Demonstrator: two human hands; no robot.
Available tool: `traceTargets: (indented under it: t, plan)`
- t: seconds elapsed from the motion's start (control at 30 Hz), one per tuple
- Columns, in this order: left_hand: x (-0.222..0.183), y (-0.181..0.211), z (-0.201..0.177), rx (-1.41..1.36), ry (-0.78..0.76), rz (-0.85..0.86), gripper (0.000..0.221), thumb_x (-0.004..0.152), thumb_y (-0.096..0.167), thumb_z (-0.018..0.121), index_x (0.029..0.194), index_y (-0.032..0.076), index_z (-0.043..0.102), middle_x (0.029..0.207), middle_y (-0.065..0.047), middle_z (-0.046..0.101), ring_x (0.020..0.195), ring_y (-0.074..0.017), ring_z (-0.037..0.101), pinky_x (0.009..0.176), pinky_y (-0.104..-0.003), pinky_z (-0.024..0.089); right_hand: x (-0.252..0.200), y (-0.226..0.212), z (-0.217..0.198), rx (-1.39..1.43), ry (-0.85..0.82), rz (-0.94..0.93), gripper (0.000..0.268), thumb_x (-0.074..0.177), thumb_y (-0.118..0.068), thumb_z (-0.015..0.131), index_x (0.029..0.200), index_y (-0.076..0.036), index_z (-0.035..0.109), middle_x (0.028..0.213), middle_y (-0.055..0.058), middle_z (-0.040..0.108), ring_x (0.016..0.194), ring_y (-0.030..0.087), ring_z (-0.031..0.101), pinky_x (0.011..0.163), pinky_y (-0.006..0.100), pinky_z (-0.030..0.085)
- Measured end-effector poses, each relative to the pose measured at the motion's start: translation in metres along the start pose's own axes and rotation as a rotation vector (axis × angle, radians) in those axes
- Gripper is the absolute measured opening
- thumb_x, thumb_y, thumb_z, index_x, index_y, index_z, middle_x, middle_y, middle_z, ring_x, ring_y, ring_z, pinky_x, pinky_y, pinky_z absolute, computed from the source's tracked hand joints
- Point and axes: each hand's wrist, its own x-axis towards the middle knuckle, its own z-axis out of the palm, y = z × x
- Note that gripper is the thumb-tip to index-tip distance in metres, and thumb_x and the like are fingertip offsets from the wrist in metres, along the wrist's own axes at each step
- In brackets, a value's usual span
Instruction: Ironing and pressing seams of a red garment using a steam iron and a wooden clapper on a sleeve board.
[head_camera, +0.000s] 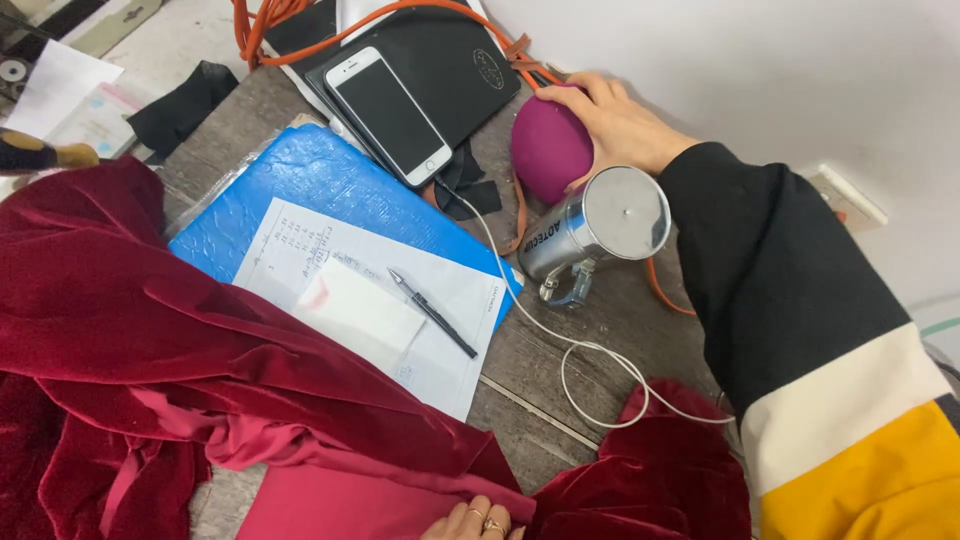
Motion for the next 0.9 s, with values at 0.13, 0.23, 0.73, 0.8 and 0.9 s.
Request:
traceTargets:
  t: [0.13, 0.23, 0.73, 0.8, 0.9]
  plan:
    - [0.006, 0.000, -0.007, 0.063, 0.014, 0.026, 0.031, 0.076, 0.048, 0.068, 0.064, 0.022, 0.054, 0.062, 0.005, 0.049, 0.046, -0.0133, 0.048, 0.030, -0.029, 0.037, -0.005, 0.004, 0.004, 0.016, 0.077, -0.019, 0.112, 0.055, -0.039, 0.090, 0.146, -0.023, 0.027, 0.142, 0.020, 0.028, 0.123, 0.043, 0.031, 0.094, 0.059, 0.039]
    - [0.014, 0.003, -0.013, 0.028, 0.105, -0.014, 0.031, 0.069, 0.045, 0.069, 0.060, 0.021, 0.052, 0.060, 0.002, 0.047, 0.046, -0.0166, 0.047, 0.029, -0.033, 0.036, -0.010, 0.017, 0.003, 0.117, 0.184, -0.061, 0.108, 0.053, -0.038, 0.087, 0.145, -0.022, 0.033, 0.138, 0.023, 0.032, 0.124, 0.046, 0.029, 0.099, 0.065, 0.029]
    - [0.037, -0.003, -0.068, -0.139, -0.210, 0.060, 0.032, 0.094, 0.042, 0.053, 0.076, 0.016, 0.053, 0.079, -0.002, 0.057, 0.070, -0.0225, 0.063, 0.050, -0.042, 0.052, -0.160, -0.003, -0.076, 0.885, 0.724, 0.012, 0.077, 0.078, -0.021, 0.064, 0.144, -0.022, 0.026, 0.133, 0.015, 0.044, 0.118, 0.026, 0.046, 0.090, 0.034, 0.037]
    - [0.042, -0.002, -0.077, -0.175, -0.183, 0.071, 0.030, 0.093, 0.041, 0.054, 0.075, 0.017, 0.053, 0.076, -0.003, 0.057, 0.068, -0.0258, 0.062, 0.050, -0.045, 0.050, -0.214, -0.034, -0.080, 0.935, 0.770, 0.011, 0.080, 0.073, -0.024, 0.066, 0.143, -0.019, 0.027, 0.136, 0.013, 0.040, 0.122, 0.026, 0.043, 0.094, 0.033, 0.037]
    - [0.053, 0.013, -0.113, -0.358, -0.051, 0.116, 0.021, 0.092, 0.032, 0.057, 0.078, 0.016, 0.057, 0.075, -0.003, 0.059, 0.067, -0.0247, 0.062, 0.054, -0.041, 0.048, -0.303, -0.105, -0.075, 0.998, 0.830, 0.064, 0.088, 0.065, -0.032, 0.067, 0.142, -0.013, 0.028, 0.141, 0.012, 0.036, 0.129, 0.026, 0.039, 0.102, 0.036, 0.039]
